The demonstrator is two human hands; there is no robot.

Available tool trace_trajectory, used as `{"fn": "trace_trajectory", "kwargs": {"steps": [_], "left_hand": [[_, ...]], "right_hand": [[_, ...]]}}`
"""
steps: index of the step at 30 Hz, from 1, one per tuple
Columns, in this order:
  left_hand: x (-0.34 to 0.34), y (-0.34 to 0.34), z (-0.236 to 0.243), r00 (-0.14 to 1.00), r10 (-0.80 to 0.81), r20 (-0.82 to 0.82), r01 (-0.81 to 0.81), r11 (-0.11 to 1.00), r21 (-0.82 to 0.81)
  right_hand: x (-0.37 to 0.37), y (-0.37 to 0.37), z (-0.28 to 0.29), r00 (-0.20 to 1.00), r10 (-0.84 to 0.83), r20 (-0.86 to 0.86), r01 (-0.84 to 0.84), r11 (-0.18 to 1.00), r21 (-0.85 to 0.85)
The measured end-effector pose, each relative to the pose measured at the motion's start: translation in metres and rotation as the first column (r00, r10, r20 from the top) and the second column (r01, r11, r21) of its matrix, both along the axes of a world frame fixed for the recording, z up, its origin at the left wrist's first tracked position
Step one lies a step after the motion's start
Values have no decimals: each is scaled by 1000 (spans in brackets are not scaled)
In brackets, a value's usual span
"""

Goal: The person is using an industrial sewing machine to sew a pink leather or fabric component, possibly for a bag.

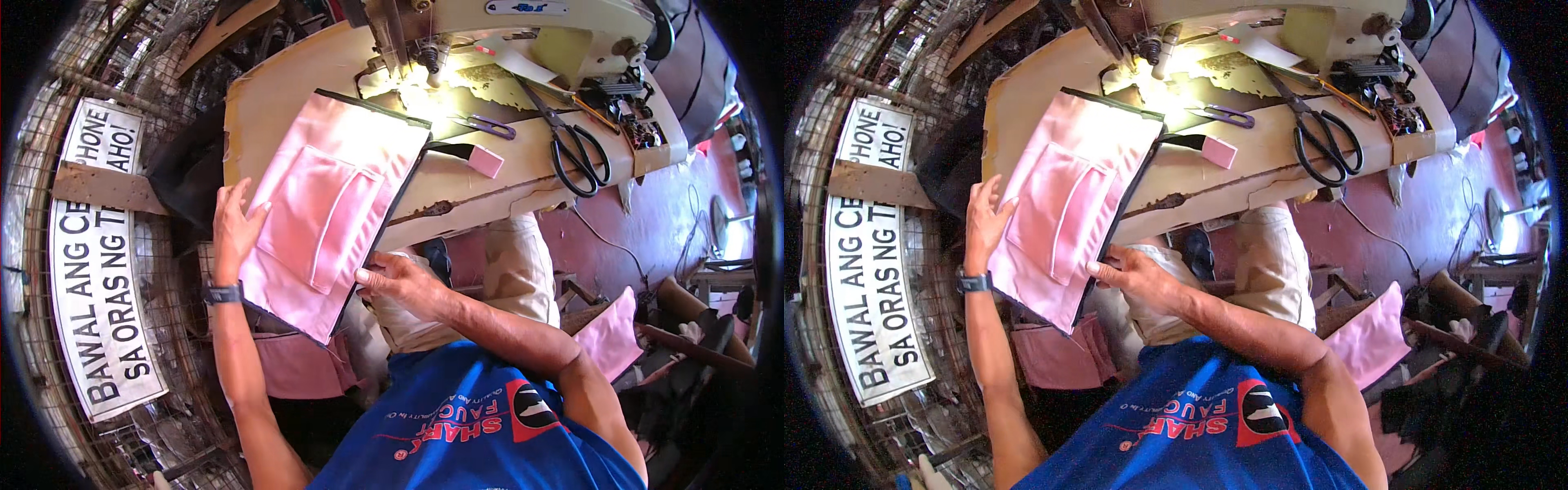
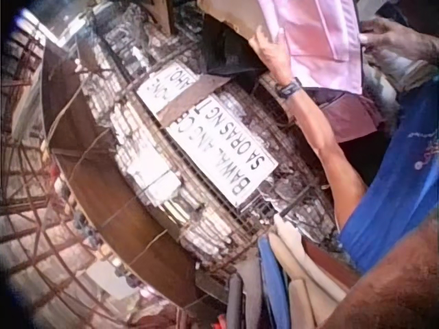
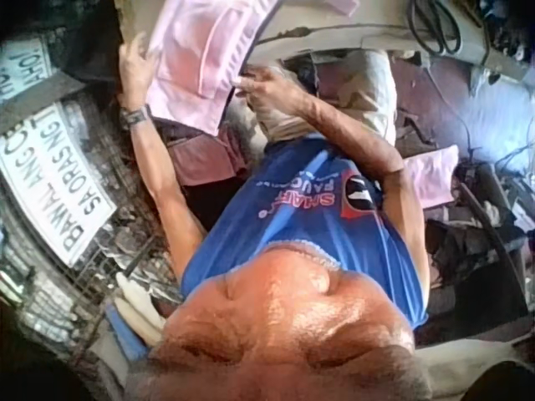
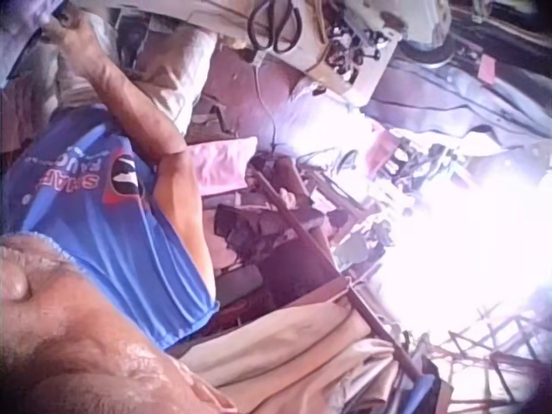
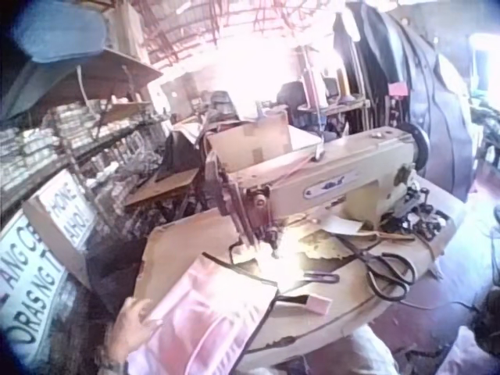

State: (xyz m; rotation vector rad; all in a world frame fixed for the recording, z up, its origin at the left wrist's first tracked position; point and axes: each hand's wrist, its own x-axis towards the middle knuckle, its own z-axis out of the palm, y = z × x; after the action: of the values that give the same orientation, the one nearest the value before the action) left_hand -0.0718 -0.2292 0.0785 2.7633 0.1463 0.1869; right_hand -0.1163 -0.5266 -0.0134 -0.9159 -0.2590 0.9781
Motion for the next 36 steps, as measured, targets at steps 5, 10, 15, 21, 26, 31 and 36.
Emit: {"fn": "trace_trajectory", "kwargs": {"steps": [5,10,15,21,26,31,36], "left_hand": [[-51,-109,5,901,-416,121,400,906,137],[-67,-136,-27,925,-378,34,352,888,295],[-55,-115,-4,911,-407,-65,411,908,86],[-35,-68,59,975,-145,-168,139,989,-49],[-16,-27,118,998,-11,-62,-20,881,-472],[9,28,128,995,-74,-67,24,827,-561],[16,44,132,987,-120,-109,25,777,-629]], "right_hand": [[-4,6,5,956,-115,-268,165,972,170],[8,4,-38,957,66,-282,9,967,256],[13,-7,-19,963,17,-268,58,961,271],[17,-6,-7,979,-52,-196,85,983,164],[20,-4,3,988,-88,-130,101,990,97],[21,5,0,983,-112,-142,121,991,56],[21,6,0,980,-151,-134,158,986,48]]}}
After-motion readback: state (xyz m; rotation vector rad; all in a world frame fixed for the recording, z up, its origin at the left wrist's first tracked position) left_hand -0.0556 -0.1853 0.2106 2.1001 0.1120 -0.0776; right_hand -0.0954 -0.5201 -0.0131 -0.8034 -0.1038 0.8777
